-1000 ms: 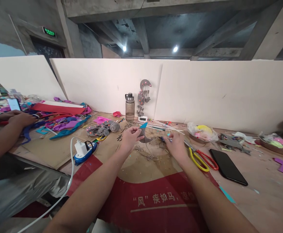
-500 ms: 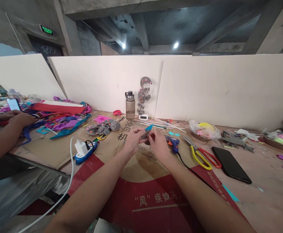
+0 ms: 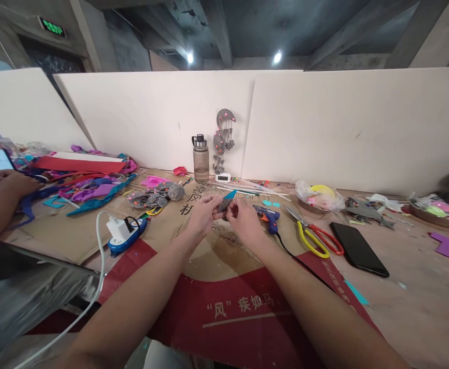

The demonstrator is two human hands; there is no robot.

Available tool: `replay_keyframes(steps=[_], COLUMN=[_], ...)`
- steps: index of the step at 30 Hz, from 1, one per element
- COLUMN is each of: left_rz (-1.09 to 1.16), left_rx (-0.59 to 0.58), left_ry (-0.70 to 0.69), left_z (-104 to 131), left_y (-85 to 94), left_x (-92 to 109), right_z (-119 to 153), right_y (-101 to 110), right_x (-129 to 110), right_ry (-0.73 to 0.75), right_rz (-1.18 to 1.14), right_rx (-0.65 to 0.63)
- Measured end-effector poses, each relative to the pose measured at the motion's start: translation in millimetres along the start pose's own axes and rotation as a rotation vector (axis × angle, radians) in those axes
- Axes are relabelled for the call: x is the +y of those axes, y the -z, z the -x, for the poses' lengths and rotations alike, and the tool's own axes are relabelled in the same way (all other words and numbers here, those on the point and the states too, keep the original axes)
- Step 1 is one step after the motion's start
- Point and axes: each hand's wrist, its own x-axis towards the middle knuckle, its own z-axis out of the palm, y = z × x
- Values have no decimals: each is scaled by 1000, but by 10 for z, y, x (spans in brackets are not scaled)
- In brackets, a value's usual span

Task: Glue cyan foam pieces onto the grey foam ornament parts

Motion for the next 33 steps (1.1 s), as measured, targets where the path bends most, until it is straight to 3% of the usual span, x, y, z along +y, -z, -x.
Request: replay_keyframes(steps=[13, 23, 28, 33], left_rz=[-18, -39, -38, -28], left_rx=[25, 67, 73, 65], left_ry=[-15, -68, -70, -71], left_z=[-20, -63, -26, 6], left_y=[1, 20, -11, -28], left_x=[-2, -67, -38, -22], right_z=[14, 22, 9, 0], right_y=[-7, 78, 109, 66], right_x=[-27, -148, -181, -103], right_ry=[9, -91, -244, -440], right_rz=[15, -78, -327, -792], right_rx=[12, 42, 35, -9])
